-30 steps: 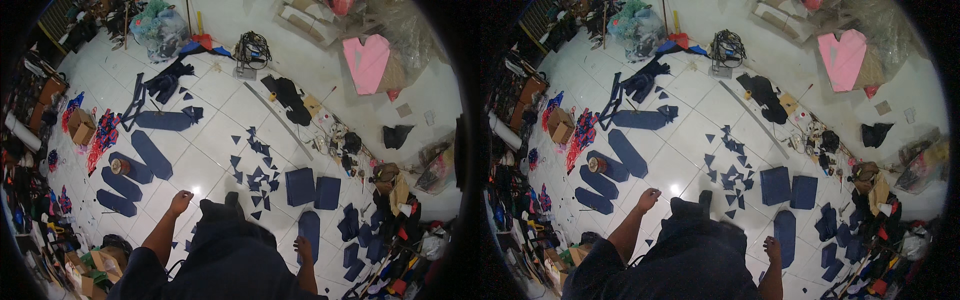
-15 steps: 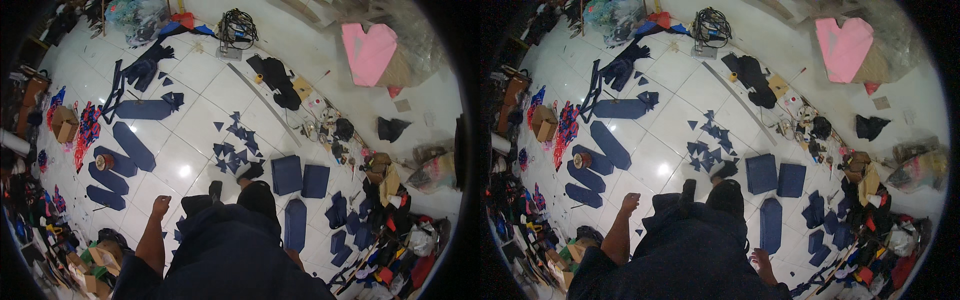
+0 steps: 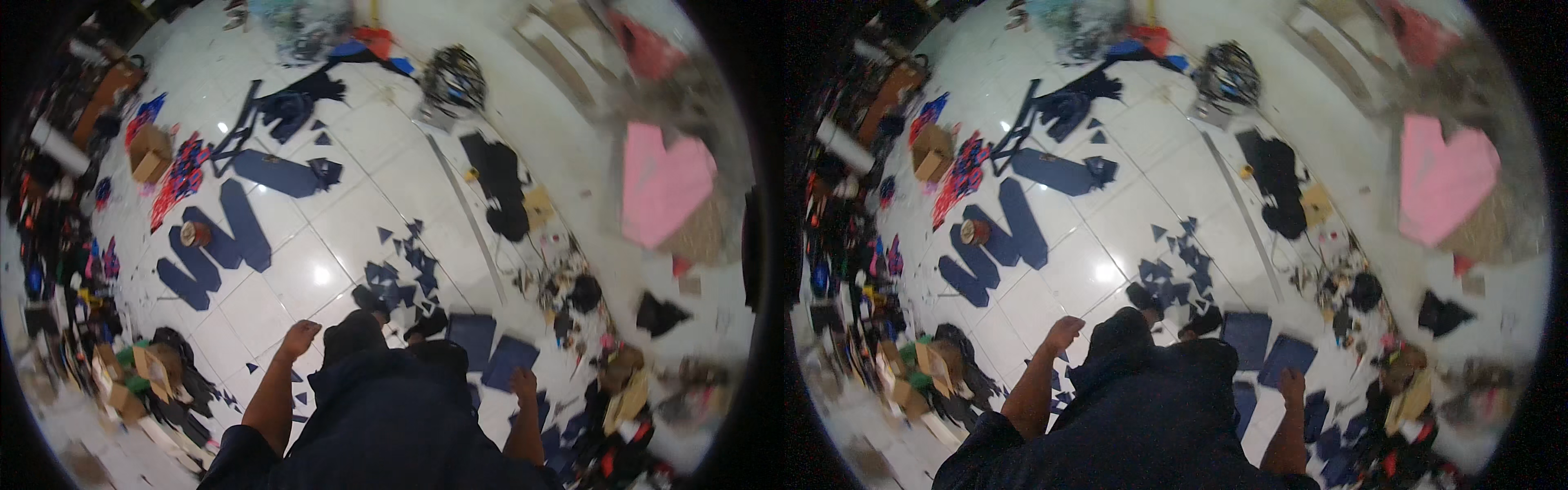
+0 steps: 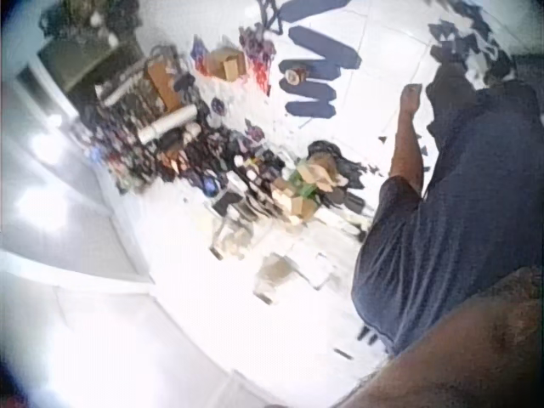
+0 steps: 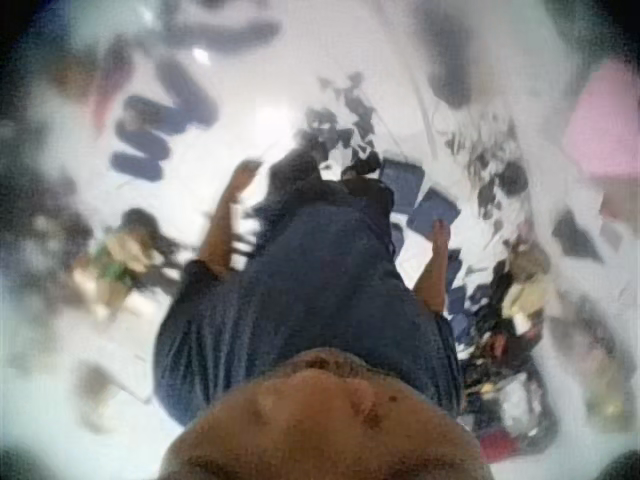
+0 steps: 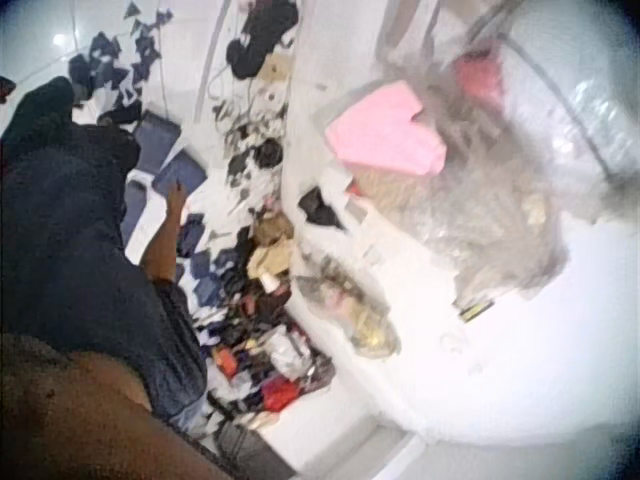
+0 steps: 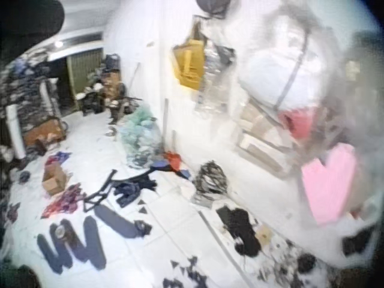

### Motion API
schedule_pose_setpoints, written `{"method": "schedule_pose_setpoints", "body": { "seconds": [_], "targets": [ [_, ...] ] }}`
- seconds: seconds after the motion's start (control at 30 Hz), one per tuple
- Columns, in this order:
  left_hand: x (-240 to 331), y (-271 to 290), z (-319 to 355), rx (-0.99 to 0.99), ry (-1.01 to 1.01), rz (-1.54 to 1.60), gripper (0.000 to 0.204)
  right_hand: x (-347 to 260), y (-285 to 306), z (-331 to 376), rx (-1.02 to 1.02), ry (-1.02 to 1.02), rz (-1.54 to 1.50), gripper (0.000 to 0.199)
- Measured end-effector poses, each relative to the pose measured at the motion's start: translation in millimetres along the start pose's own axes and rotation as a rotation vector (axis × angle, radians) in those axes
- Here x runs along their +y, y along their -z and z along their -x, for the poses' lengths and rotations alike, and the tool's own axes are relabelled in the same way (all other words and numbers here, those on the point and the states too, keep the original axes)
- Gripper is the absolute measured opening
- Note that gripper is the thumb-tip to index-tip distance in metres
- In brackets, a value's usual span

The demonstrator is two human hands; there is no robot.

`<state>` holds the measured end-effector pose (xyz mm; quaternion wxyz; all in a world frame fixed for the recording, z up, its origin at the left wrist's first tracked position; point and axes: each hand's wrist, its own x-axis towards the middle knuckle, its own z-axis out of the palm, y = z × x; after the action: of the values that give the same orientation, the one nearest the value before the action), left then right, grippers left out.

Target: The person prepares several blue fabric pieces by organizing them on the floor, plugging in and moving an electric cutter, and then sitting on the floor to mark the fabric using a specialized tool.

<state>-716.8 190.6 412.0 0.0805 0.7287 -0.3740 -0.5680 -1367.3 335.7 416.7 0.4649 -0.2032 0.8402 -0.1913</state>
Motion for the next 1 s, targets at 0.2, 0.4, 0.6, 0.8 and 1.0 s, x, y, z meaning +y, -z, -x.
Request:
{"method": "schedule_pose_setpoints", "body": {
  "seconds": [0.2, 0.4, 0.6, 0.8, 1.0],
  "targets": [
    [-34, 32, -9, 0.204, 0.159, 0.046, 0.047, -127, -28, -89, -0.072, 0.027, 0.03, 0.031],
    [-62, 88, -37, 0.318, 0.292, 0.032, 0.047, -290, -114, -105, -0.201, 0.054, 0.158, 0.036],
    [52, 131, -63, 0.417, 0.124, 0.307, 0.037, -293, -128, -110, -0.286, 0.021, 0.244, 0.031],
    [91, 106, -87, 0.414, 0.094, 0.399, 0.04, -272, -105, -121, -0.37, -0.21, 0.287, 0.029],
    [68, 47, -60, 0.473, 0.307, 0.402, 0.042, -331, -70, -169, -0.351, -0.211, 0.419, 0.026]
  ]
}}
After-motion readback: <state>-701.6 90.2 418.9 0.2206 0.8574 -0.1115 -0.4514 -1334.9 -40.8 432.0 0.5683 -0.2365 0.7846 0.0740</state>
